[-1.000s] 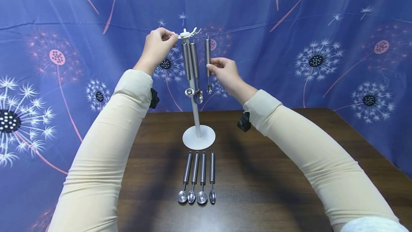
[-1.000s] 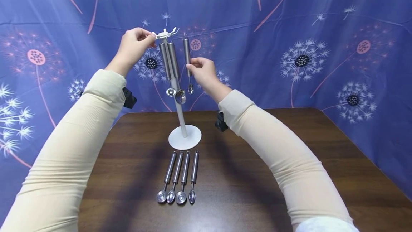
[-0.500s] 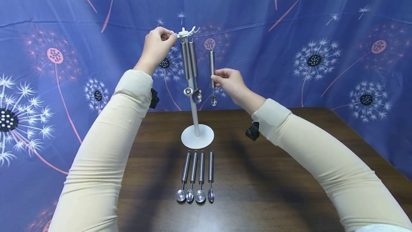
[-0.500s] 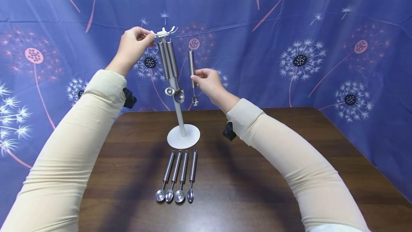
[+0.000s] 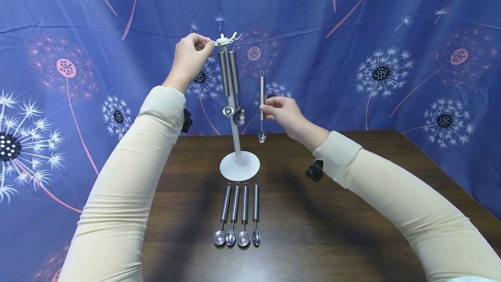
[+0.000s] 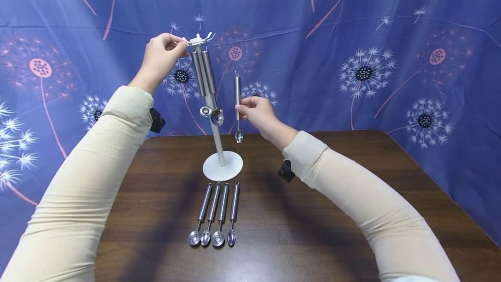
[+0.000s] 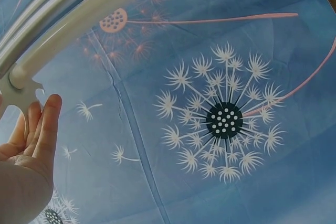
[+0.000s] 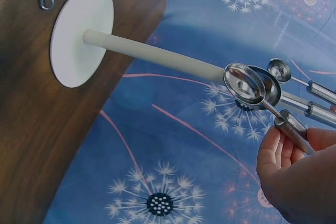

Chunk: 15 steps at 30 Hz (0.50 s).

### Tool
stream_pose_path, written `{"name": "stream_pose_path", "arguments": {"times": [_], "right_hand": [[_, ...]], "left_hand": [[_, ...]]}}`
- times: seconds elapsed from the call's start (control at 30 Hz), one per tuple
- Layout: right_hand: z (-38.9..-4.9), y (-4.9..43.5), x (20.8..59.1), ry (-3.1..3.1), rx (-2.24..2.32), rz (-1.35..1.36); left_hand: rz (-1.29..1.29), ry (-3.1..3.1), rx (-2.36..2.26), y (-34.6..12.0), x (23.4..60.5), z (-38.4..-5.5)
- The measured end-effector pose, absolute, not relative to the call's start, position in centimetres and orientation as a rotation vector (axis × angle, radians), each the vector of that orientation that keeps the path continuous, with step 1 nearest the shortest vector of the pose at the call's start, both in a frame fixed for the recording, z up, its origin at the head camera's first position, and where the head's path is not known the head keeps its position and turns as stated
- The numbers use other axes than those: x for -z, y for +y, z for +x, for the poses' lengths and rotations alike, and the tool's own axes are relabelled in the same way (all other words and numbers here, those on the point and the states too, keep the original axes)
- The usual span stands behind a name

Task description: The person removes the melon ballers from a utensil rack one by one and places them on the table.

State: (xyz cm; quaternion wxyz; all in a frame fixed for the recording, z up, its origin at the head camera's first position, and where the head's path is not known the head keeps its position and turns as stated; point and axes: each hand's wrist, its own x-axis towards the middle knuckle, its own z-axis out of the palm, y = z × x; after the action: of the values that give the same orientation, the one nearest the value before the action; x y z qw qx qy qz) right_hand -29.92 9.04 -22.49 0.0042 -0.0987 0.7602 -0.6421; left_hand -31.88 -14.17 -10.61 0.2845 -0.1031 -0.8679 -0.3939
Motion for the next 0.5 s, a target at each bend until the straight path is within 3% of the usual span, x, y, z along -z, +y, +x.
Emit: {"name": "stream_pose_path", "arguments": {"times": [0.5], "right_hand": [[-28.5, 10.9, 25.8, 2.284, 1.936, -0.26]], "left_hand": [[-0.262, -2.35, 1.058, -14.1, 10.4, -31.9]]}}
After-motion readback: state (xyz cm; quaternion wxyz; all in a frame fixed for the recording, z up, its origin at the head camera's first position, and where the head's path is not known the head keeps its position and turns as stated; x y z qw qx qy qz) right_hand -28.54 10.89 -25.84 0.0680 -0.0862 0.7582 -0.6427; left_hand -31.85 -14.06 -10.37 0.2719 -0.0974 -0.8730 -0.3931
